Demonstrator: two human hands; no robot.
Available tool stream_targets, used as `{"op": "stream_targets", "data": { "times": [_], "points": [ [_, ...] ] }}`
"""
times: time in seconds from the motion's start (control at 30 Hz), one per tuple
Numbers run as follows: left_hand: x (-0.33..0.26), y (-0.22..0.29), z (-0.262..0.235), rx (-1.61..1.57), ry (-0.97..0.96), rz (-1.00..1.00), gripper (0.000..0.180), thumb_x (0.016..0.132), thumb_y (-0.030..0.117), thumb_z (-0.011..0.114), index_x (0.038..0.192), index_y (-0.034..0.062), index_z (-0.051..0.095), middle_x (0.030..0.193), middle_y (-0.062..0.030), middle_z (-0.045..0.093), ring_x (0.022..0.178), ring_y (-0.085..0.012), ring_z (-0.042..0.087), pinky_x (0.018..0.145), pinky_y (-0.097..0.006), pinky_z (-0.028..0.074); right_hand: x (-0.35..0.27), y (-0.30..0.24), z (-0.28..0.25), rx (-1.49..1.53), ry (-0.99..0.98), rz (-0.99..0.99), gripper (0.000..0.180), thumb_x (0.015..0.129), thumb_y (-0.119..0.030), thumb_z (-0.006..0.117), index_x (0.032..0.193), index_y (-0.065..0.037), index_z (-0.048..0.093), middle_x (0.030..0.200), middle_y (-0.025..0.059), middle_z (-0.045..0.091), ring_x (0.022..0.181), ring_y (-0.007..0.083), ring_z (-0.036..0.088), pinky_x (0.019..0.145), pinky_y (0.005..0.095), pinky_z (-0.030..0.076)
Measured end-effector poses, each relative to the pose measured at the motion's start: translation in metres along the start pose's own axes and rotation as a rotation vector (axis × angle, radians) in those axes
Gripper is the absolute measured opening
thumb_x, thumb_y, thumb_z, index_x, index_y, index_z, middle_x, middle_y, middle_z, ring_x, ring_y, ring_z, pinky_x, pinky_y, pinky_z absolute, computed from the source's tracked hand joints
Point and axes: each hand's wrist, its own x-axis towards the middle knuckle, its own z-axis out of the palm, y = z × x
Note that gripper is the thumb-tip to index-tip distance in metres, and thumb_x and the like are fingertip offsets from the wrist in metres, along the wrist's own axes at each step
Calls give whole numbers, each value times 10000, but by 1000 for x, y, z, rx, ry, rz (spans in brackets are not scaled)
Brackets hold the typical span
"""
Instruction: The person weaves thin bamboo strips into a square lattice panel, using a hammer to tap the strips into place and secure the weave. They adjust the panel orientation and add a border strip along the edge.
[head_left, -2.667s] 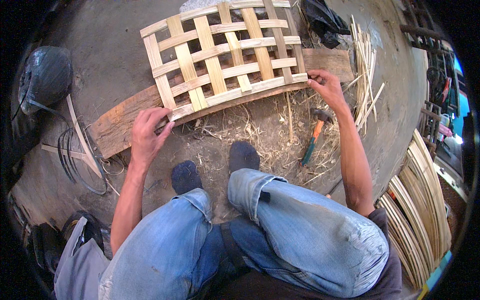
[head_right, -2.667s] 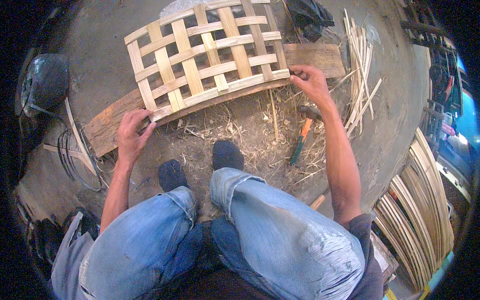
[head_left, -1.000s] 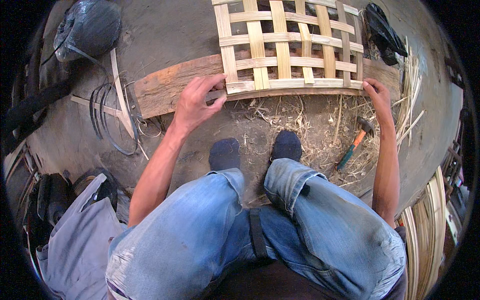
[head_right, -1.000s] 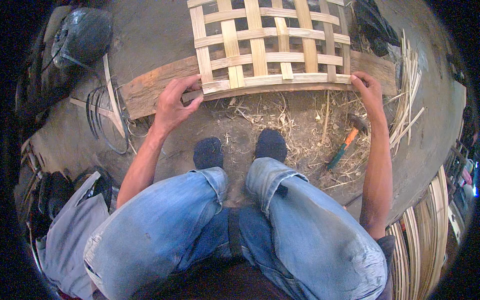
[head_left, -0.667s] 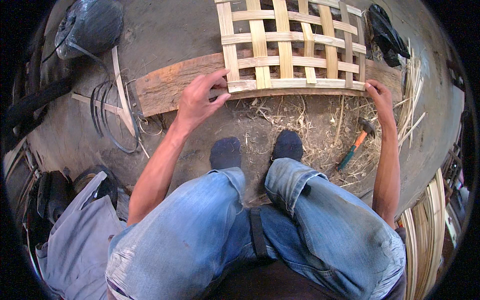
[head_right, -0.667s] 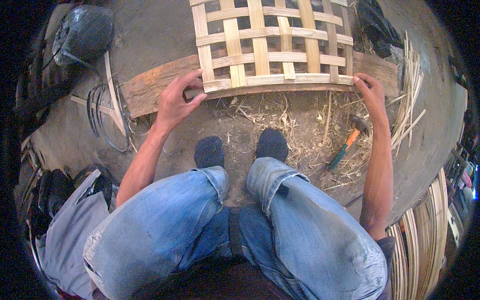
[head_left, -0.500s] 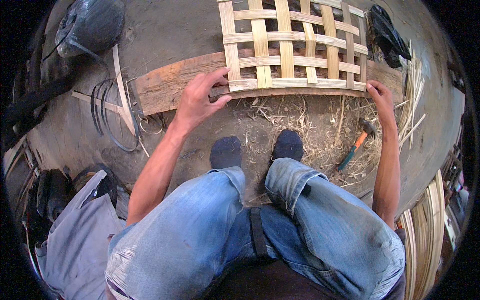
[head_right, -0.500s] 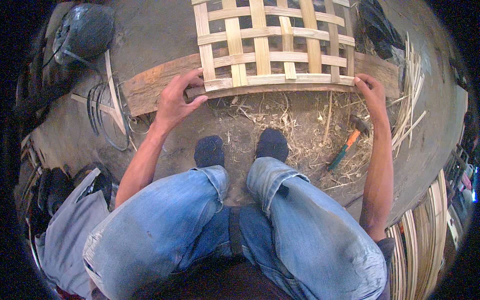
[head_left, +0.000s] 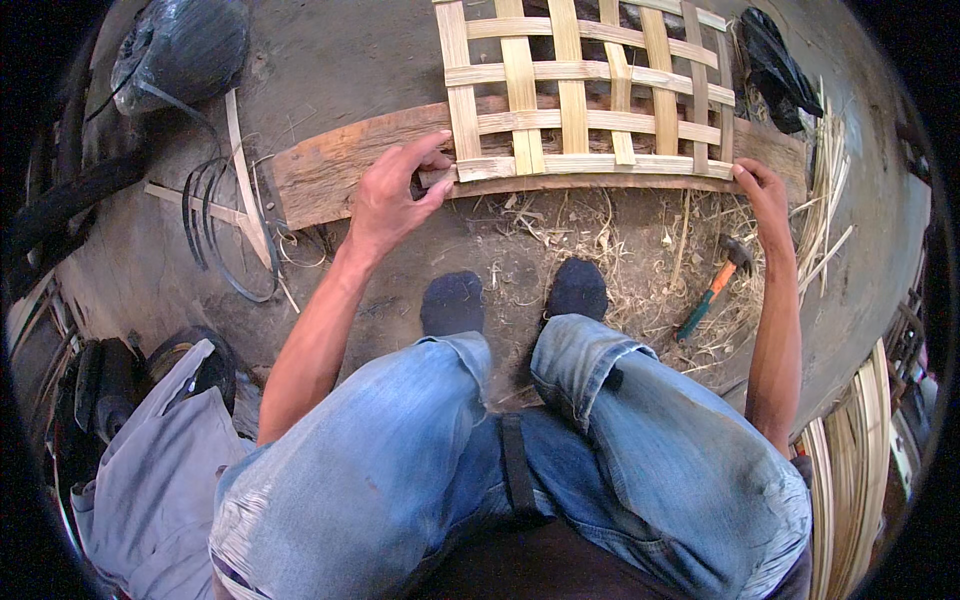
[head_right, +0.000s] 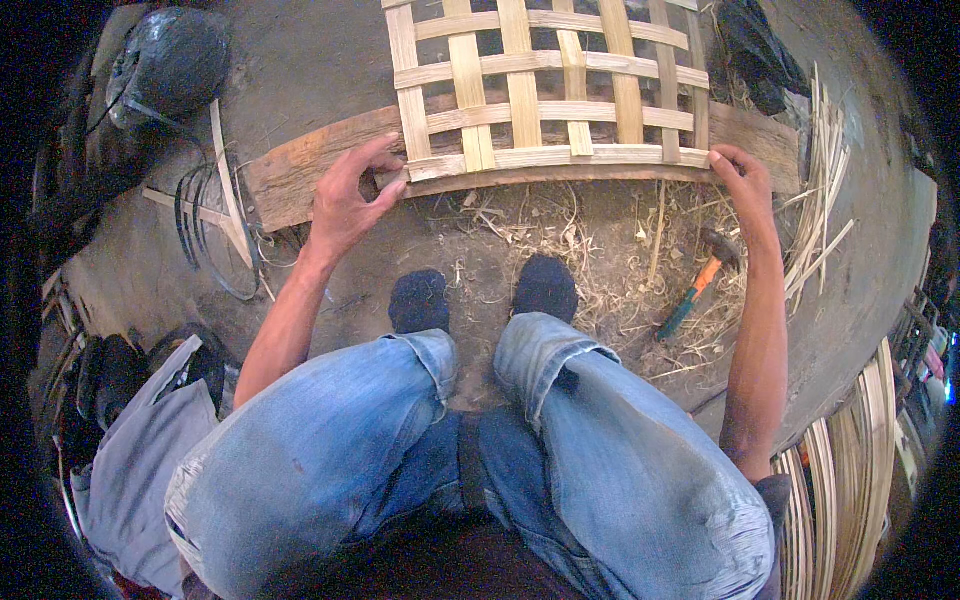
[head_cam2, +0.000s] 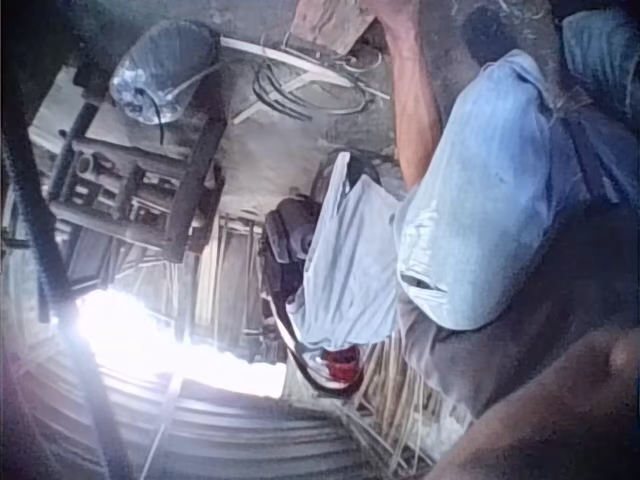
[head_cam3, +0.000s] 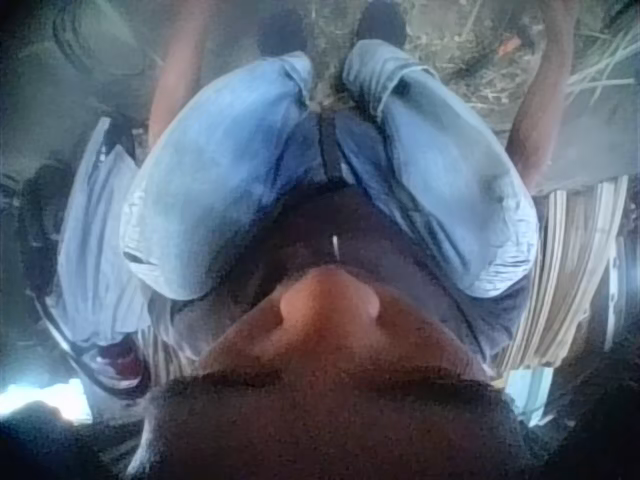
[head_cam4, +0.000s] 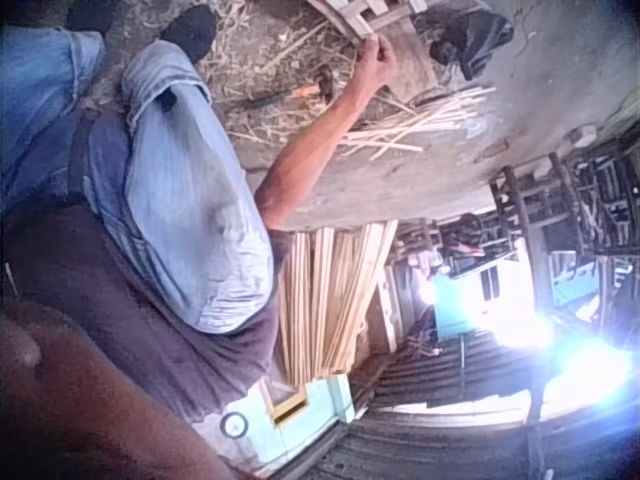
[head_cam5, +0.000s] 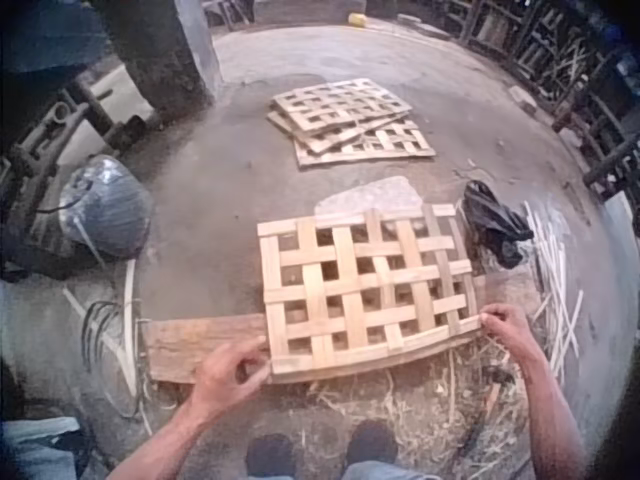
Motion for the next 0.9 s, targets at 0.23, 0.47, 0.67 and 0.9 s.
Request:
{"op": "stream_targets", "data": {
  "times": [0.23,0.47,0.67,0.9],
  "points": [
    [5,3,6,18,-70,-19,611,718,31,785,1289,116,583,1014,-72,699,946,-211,668,861,-340,537,-7,7,-13,-32,2,49,348,912,-302,669,1103,-12,690,993,21,664,940,110,580,876,289,444],
    [0,5,3,5,-16,-8,489,706,62,796,1174,97,658,1087,-109,669,997,-267,633,850,-364,529,0,15,-12,210,75,80,297,891,-255,685,1098,-42,702,931,0,667,806,87,568,681,260,465],
    [6,13,6,84,-30,77,437,699,90,818,1115,90,683,1094,-115,654,1018,-287,618,858,-374,519,-5,7,-14,-57,21,-62,265,805,-128,732,1055,-39,729,870,27,653,790,104,578,723,261,475],
    [6,10,7,65,-29,86,346,723,53,791,1053,77,691,1052,-102,647,977,-279,615,829,-378,515,-8,-3,-10,-198,17,-80,274,781,-112,750,1051,-64,738,890,53,648,793,135,584,752,286,474]
  ]
}}
